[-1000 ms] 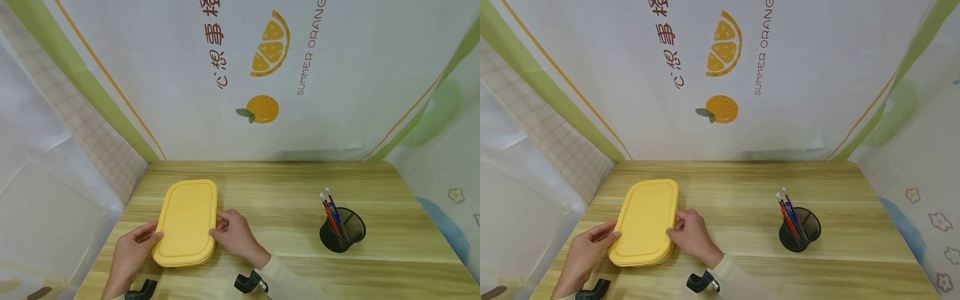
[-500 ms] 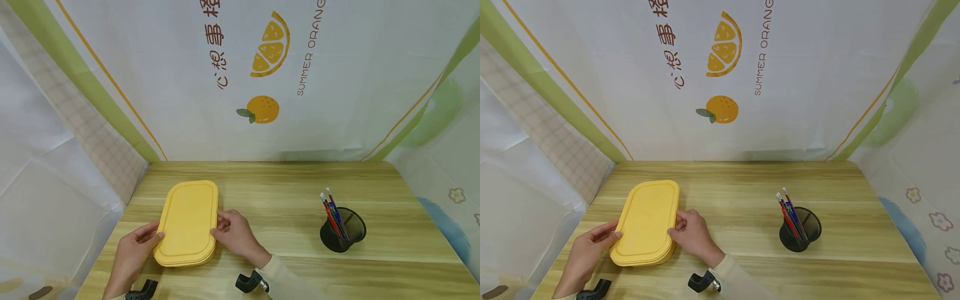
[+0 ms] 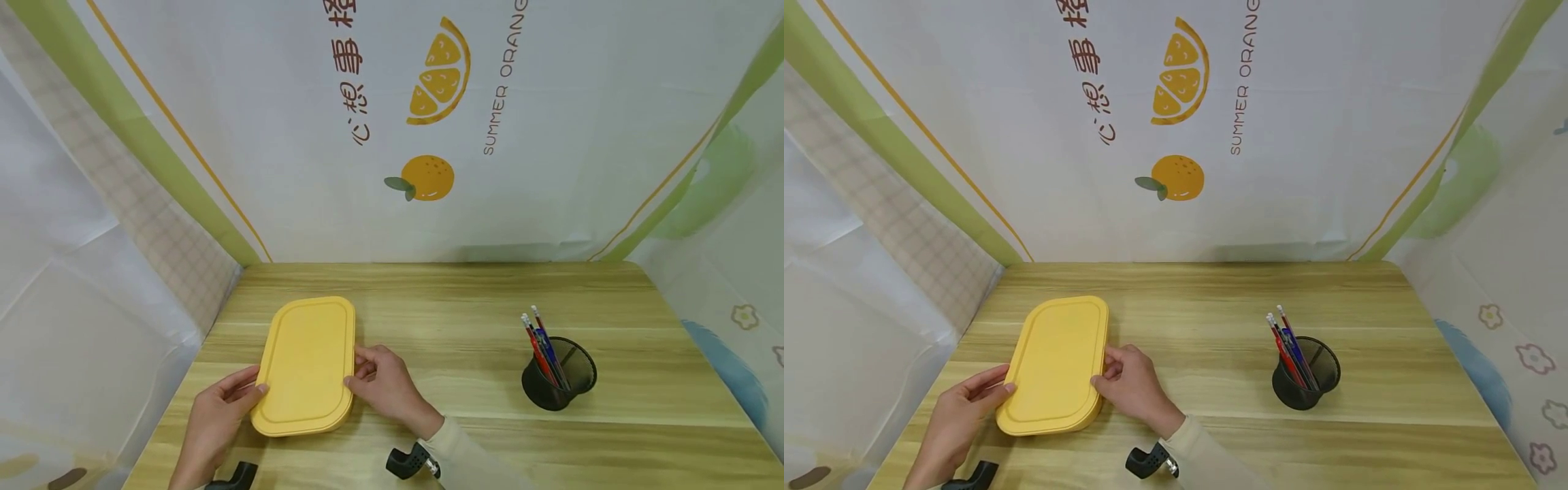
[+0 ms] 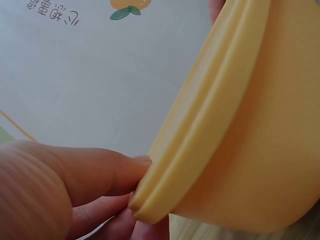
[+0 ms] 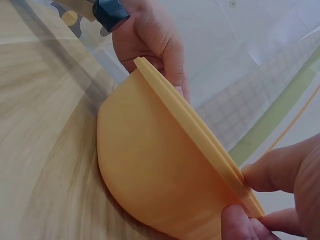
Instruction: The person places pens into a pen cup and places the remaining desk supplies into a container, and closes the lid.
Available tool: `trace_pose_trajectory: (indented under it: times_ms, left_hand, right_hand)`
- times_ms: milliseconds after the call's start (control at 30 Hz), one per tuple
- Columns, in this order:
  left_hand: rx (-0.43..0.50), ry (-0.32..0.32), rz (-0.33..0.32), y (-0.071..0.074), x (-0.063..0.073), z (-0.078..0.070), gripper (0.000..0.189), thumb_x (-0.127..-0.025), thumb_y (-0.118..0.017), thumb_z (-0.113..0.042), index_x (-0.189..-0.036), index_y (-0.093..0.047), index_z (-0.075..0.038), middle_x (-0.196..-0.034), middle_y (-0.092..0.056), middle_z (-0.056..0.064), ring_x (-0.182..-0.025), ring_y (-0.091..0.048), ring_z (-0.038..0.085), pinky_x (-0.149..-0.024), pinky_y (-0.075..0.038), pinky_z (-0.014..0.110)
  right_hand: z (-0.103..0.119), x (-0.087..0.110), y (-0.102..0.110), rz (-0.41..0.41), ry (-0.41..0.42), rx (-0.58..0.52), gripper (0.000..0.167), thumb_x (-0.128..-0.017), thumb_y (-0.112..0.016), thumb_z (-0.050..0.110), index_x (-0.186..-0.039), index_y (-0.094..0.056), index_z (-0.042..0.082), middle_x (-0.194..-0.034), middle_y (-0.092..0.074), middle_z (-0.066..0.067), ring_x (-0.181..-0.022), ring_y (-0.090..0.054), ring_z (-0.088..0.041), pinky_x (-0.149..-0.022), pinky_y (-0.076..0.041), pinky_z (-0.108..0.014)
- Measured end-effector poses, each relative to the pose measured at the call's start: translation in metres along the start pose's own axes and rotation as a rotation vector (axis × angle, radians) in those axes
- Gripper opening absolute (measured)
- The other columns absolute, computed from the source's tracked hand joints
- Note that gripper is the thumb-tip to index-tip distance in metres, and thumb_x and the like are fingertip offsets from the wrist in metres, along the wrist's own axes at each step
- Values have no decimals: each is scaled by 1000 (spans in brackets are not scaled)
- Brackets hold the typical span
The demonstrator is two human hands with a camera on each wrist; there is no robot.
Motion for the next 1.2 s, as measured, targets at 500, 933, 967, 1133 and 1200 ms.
trace_pose_trajectory:
  times_ms: [500, 933, 967, 1133, 1200]
  left_hand:
    - [-14, -11, 30, 1, -7, 2, 61, -99, -78, -32, -151, -58, -8, -150, -63, 11, -98, -59, -15, -84, -57, 12]
    - [-410, -357, -53, -9, 9, -28, 64, -102, -71, -41, -152, -55, -5, -152, -55, 27, -132, -59, 47, -104, -55, 58]
    - [-456, -418, -67, -12, 14, -34, 65, -102, -72, -42, -152, -54, -3, -153, -54, 28, -134, -56, 51, -106, -51, 65]
    - [-618, -604, -48, -33, 36, -56, 86, -97, -72, -56, -162, -41, -8, -166, -37, 26, -150, -35, 54, -112, -34, 77]
    - [-687, -653, -55, -41, 43, -62, 93, -95, -71, -62, -166, -36, -13, -170, -31, 24, -155, -28, 52, -115, -30, 78]
  right_hand:
    - [3, 2, 4, 29, 22, 13, 64, -91, -82, 12, -145, -56, -11, -111, -65, -14, -89, -64, -3, -77, -57, -16]
    - [10, 26, 40, 38, 106, 383, 65, -96, -75, 52, -149, -60, 17, -142, -63, -3, -122, -65, -23, -94, -60, -39]
    - [13, 31, 46, 22, 123, 442, 66, -96, -73, 53, -151, -59, 18, -146, -62, -2, -127, -63, -23, -98, -59, -43]
    - [26, 62, 77, -75, 233, 789, 81, -94, -67, 68, -158, -51, 23, -163, -49, -2, -148, -50, -24, -108, -54, -53]
    - [30, 77, 90, -126, 290, 913, 88, -93, -62, 75, -162, -46, 24, -167, -44, -5, -153, -44, -27, -112, -50, -55]
Point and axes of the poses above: each hand's wrist, its own x-axis away from the middle knuckle, its own y-axis out of the back of the hand, z = x × y, the point moved 4 cm from there along -x, towards the middle knuckle
